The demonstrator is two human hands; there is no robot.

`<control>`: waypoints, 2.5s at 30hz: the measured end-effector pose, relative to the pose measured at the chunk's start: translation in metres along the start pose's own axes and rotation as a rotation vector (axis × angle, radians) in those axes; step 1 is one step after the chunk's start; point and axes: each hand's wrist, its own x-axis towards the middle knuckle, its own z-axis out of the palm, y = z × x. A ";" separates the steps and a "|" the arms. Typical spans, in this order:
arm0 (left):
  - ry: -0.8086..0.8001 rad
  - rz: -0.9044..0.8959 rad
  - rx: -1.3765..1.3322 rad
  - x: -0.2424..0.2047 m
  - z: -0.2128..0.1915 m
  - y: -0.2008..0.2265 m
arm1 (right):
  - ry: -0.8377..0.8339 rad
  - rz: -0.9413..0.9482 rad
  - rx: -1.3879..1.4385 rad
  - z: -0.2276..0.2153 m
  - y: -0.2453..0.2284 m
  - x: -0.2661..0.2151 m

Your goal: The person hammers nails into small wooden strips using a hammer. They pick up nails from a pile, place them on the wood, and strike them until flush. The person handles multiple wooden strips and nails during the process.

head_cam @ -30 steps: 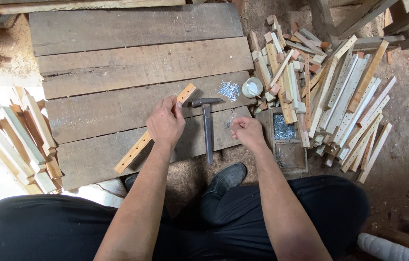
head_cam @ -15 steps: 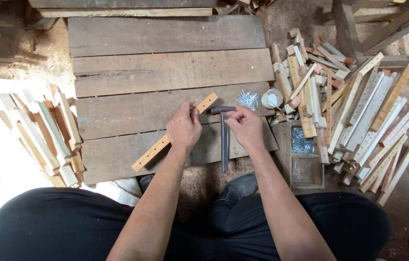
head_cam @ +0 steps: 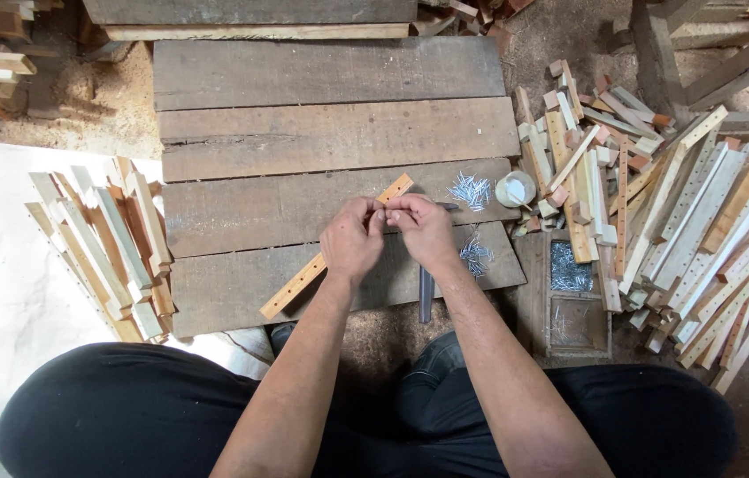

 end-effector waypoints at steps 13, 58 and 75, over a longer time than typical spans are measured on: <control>-0.009 -0.162 -0.051 0.001 -0.007 0.011 | 0.222 0.179 -0.724 -0.022 -0.015 -0.039; -0.031 0.002 0.064 0.015 0.009 -0.010 | 0.128 0.163 -0.434 -0.007 -0.064 -0.082; 0.036 0.168 0.266 0.014 0.020 -0.019 | 0.134 0.149 -0.418 -0.004 -0.062 -0.081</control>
